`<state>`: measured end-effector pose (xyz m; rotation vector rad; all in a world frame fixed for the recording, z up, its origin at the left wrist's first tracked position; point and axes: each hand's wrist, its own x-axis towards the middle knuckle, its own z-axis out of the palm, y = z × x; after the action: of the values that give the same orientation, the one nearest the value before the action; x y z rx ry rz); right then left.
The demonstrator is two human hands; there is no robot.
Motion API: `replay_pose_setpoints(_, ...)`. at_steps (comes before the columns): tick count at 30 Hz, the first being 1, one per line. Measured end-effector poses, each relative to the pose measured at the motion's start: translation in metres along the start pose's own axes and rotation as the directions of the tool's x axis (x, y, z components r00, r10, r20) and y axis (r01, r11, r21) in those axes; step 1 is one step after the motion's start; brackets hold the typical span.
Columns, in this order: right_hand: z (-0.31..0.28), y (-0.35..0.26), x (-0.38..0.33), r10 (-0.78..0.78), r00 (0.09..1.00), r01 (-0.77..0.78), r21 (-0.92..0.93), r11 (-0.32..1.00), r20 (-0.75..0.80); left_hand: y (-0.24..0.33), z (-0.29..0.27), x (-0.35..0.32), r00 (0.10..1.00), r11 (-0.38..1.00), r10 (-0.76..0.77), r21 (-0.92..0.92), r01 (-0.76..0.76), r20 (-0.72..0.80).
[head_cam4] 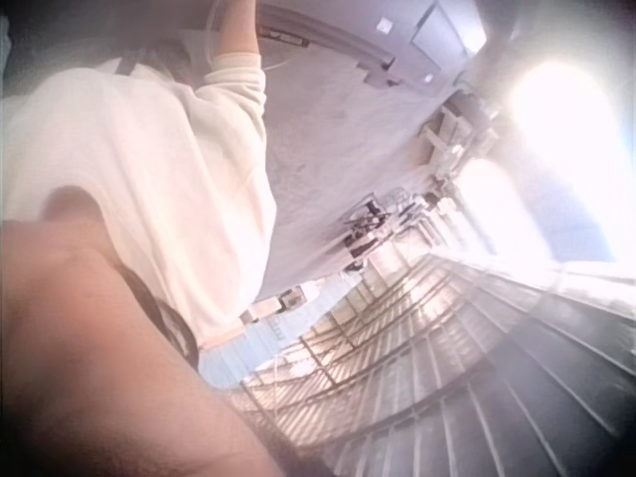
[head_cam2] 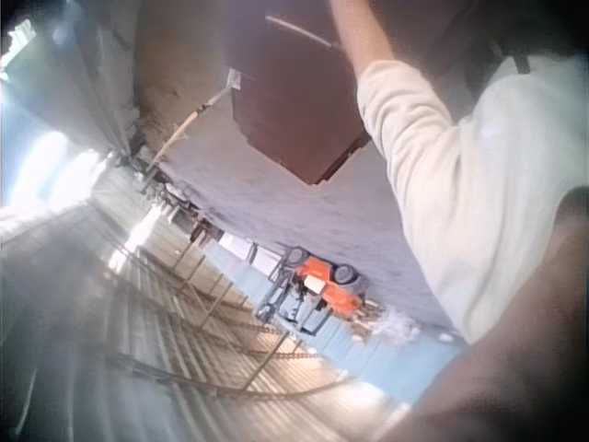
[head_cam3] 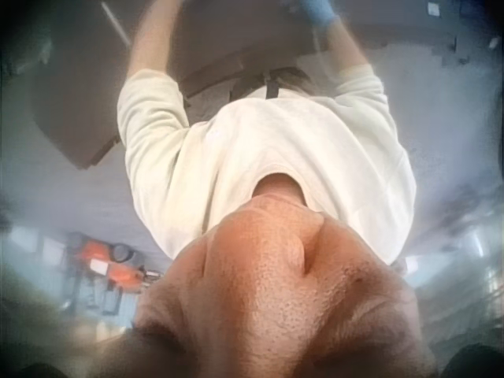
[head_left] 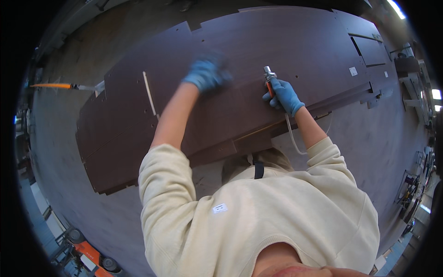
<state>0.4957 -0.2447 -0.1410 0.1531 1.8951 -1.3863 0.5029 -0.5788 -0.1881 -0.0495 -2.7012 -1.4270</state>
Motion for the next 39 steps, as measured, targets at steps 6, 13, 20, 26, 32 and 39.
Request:
replay_pose_setpoints(6,-0.03,-0.005,-0.034,-0.028,0.957,-0.055,0.277,0.959,0.287,-0.049,-0.082,0.079,0.651,0.824,0.238,0.504,0.258,-0.721)
replay_pose_setpoints(13,-0.084,0.0,-0.032,-0.02,0.88,-0.128,0.277,0.952,0.474,0.008,0.04,0.077,0.941,0.704,0.2,0.708,0.055,-0.273)
replay_pose_setpoints(20,-0.118,0.016,-0.003,0.073,0.944,-0.164,0.266,0.95,0.322,0.07,0.157,0.178,0.751,0.621,0.4,0.448,-0.643,0.525)
replay_pose_setpoints(26,-0.138,0.021,0.009,0.094,0.88,-0.285,0.36,0.889,0.465,0.041,0.078,0.294,0.819,0.769,-0.221,0.422,0.48,-0.529)
replay_pose_setpoints(32,-0.136,0.025,0.014,0.1,0.863,-0.294,0.332,0.896,0.495,0.118,0.148,0.171,0.802,0.716,0.57,0.586,-0.38,-0.178)
replay_pose_setpoints(39,-0.226,-0.037,-0.004,0.115,0.987,-0.076,-0.309,0.948,0.112,0.178,0.164,0.117,0.864,0.806,0.496,0.419,-0.419,-0.091)
